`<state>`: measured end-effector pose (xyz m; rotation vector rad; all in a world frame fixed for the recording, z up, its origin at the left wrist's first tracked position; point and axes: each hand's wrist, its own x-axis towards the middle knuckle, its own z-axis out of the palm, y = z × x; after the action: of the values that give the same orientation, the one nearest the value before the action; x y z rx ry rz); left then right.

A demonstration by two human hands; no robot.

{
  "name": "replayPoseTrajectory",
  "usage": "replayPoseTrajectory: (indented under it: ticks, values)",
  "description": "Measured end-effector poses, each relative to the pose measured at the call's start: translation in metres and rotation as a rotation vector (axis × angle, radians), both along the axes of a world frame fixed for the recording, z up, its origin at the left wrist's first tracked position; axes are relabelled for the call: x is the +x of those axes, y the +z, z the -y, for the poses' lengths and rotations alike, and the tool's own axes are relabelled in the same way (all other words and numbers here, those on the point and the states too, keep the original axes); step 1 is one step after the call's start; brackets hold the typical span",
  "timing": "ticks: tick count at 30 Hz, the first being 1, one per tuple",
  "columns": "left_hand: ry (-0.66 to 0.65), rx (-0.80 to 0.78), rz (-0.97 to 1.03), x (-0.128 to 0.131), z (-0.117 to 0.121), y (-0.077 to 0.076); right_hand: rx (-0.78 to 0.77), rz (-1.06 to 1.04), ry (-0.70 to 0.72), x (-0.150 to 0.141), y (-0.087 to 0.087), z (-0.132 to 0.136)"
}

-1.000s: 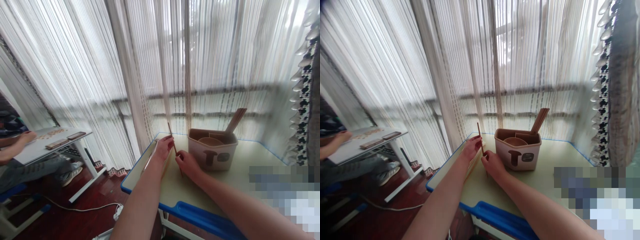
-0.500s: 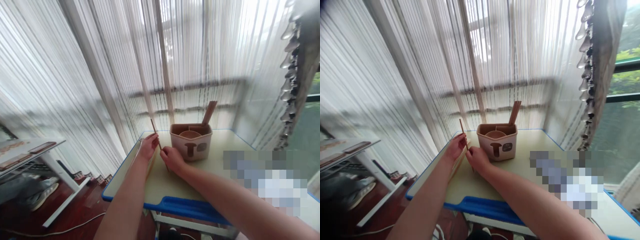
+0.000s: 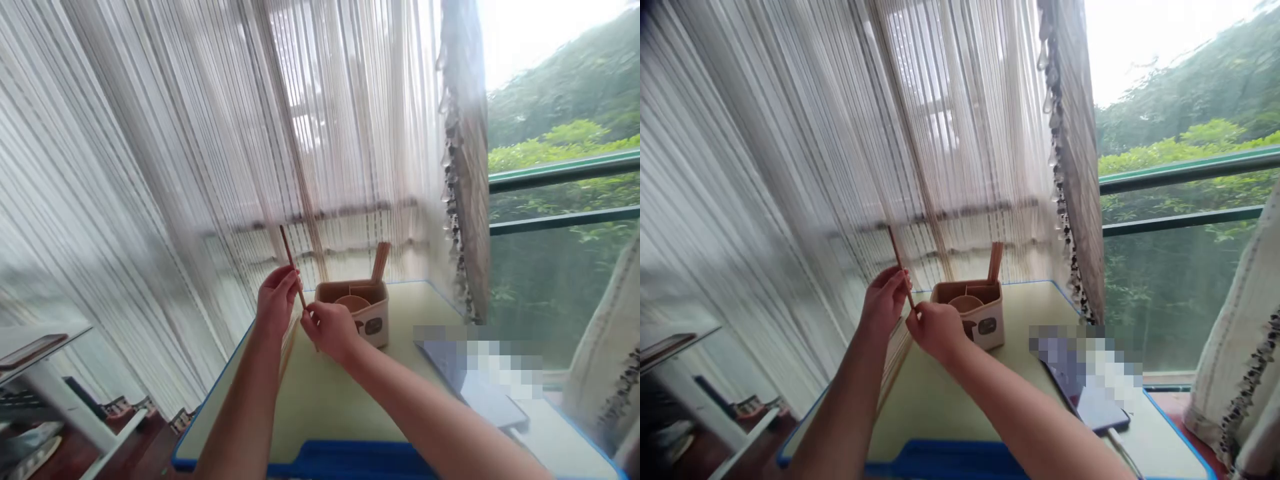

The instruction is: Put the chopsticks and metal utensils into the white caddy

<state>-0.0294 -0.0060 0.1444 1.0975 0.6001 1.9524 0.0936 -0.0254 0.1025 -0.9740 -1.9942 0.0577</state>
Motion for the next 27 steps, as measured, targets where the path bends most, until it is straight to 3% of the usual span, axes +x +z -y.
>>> replayPoseTrajectory:
  ticks: [6, 10, 15, 18, 23, 27]
  values:
    - [0.090, 0.201, -0.032, 0.054, -0.003, 0.060, 0.112, -0.172, -0.023, 0.043, 0.052, -0.020]
    - [0.143, 0.364, -0.184, 0.084, -0.006, 0.082, 0.024, -0.363, 0.023, 0.066, 0.081, -0.033]
    - [0.227, 0.393, -0.295, 0.102, -0.019, 0.069, -0.088, -0.187, -0.019, 0.104, 0.097, -0.044]
    - [0.180, 0.351, -0.374, 0.105, -0.035, 0.055, -0.155, -0.007, -0.105, 0.120, 0.095, -0.048]
    - [0.081, 0.305, -0.430, 0.105, -0.055, 0.046, -0.172, 0.148, -0.210, 0.125, 0.090, -0.059]
    - [0.074, 0.285, -0.431, 0.106, -0.059, 0.043, -0.156, 0.189, -0.250, 0.124, 0.087, -0.067]
